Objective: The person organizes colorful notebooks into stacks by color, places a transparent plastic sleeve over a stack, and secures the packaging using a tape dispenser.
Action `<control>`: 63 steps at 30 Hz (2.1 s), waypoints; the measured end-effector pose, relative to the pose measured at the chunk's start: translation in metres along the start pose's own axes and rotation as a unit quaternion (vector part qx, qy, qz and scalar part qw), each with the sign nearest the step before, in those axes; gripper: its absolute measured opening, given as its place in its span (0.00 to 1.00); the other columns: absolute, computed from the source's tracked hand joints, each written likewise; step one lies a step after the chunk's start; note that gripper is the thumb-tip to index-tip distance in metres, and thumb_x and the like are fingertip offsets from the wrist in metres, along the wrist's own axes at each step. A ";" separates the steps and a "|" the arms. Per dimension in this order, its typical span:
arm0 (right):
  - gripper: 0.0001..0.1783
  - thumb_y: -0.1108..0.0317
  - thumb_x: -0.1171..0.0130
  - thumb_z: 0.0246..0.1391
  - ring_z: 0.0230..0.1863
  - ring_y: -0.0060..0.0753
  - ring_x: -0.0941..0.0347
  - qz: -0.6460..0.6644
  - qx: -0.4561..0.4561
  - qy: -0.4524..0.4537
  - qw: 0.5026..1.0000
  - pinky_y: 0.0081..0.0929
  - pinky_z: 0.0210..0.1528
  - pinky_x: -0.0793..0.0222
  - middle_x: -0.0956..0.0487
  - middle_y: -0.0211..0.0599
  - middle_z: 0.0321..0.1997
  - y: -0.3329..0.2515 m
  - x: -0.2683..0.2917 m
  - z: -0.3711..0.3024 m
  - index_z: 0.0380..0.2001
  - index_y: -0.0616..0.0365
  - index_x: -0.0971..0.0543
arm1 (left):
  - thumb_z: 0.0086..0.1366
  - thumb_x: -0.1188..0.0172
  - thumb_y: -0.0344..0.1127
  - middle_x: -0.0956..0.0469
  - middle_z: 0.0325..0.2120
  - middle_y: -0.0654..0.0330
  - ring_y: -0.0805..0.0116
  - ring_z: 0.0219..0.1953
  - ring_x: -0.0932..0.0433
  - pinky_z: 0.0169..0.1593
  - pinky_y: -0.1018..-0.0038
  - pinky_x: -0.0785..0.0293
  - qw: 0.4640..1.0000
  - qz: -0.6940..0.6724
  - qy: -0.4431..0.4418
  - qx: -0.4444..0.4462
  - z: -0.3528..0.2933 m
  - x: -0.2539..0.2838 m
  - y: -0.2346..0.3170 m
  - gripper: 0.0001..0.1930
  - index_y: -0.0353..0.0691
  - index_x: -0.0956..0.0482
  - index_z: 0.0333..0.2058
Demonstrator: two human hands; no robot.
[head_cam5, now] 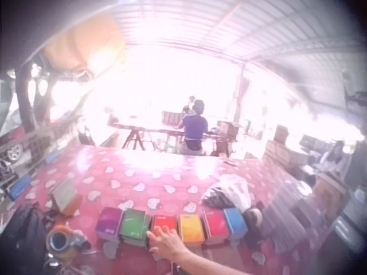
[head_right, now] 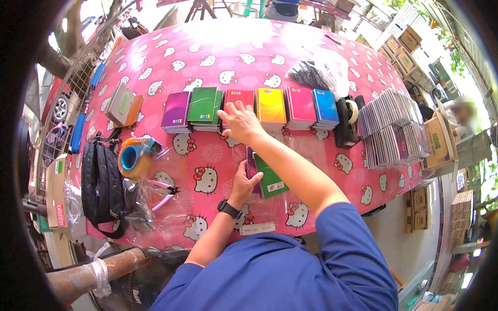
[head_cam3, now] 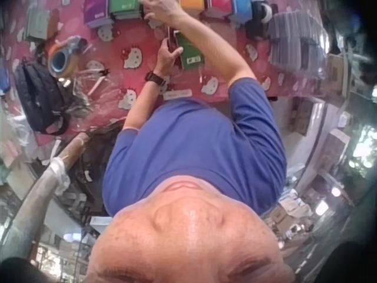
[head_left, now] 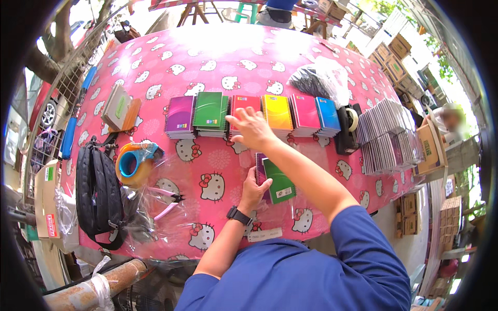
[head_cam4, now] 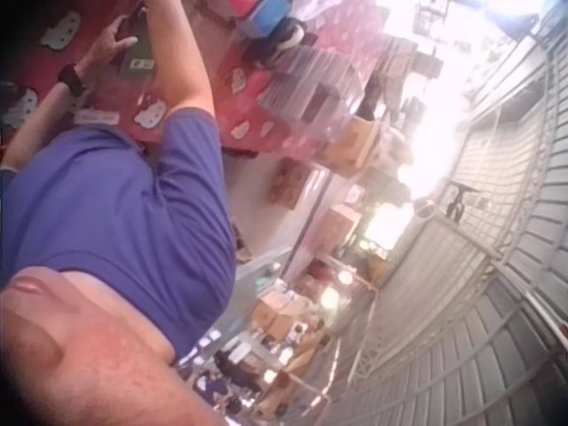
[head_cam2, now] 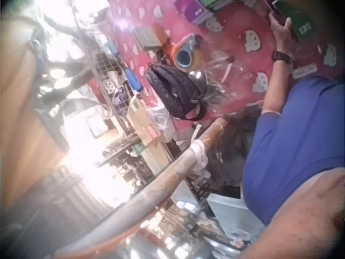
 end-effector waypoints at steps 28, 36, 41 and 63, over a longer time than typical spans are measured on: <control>0.10 0.69 0.37 0.41 0.34 0.44 0.30 0.166 -0.307 0.057 0.935 0.36 0.39 0.33 0.24 0.39 0.30 0.051 0.041 -0.186 0.28 0.59 0.26 | 0.50 0.32 0.29 0.33 0.52 0.51 0.65 0.52 0.31 0.56 0.70 0.34 0.983 0.137 0.071 -0.098 0.006 0.004 0.003 0.50 0.42 0.59 0.64; 0.24 0.57 0.37 0.44 0.51 0.45 0.37 -0.046 -0.110 -0.010 0.993 0.43 0.49 0.36 0.32 0.40 0.52 0.071 0.025 -0.061 0.47 0.43 0.27 | 0.40 0.24 0.42 0.36 0.54 0.43 0.56 0.52 0.30 0.56 0.66 0.35 0.969 0.208 0.109 -0.072 0.001 -0.009 0.017 0.59 0.41 0.59 0.64; 0.16 0.68 0.51 0.51 0.48 0.48 0.32 -0.099 -0.070 -0.110 0.986 0.39 0.43 0.30 0.31 0.43 0.48 0.078 -0.008 -0.061 0.44 0.41 0.26 | 0.45 0.28 0.45 0.35 0.55 0.47 0.62 0.53 0.32 0.57 0.69 0.36 0.971 0.209 0.110 -0.032 -0.002 -0.011 0.021 0.55 0.38 0.57 0.64; 0.12 0.70 0.35 0.43 0.26 0.23 0.32 0.380 -0.479 0.041 0.790 0.26 0.31 0.32 0.28 0.30 0.21 0.056 0.013 -0.244 0.22 0.59 0.30 | 0.61 0.43 0.41 0.37 0.55 0.44 0.54 0.53 0.31 0.55 0.67 0.36 0.973 0.170 0.134 -0.085 0.008 0.000 -0.001 0.38 0.38 0.55 0.63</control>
Point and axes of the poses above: each hand's wrist, its own z-axis towards the middle knuckle, its own x-axis out of the back of the hand, y = z × x, the point moved 6 cm from there along z, towards the middle knuckle
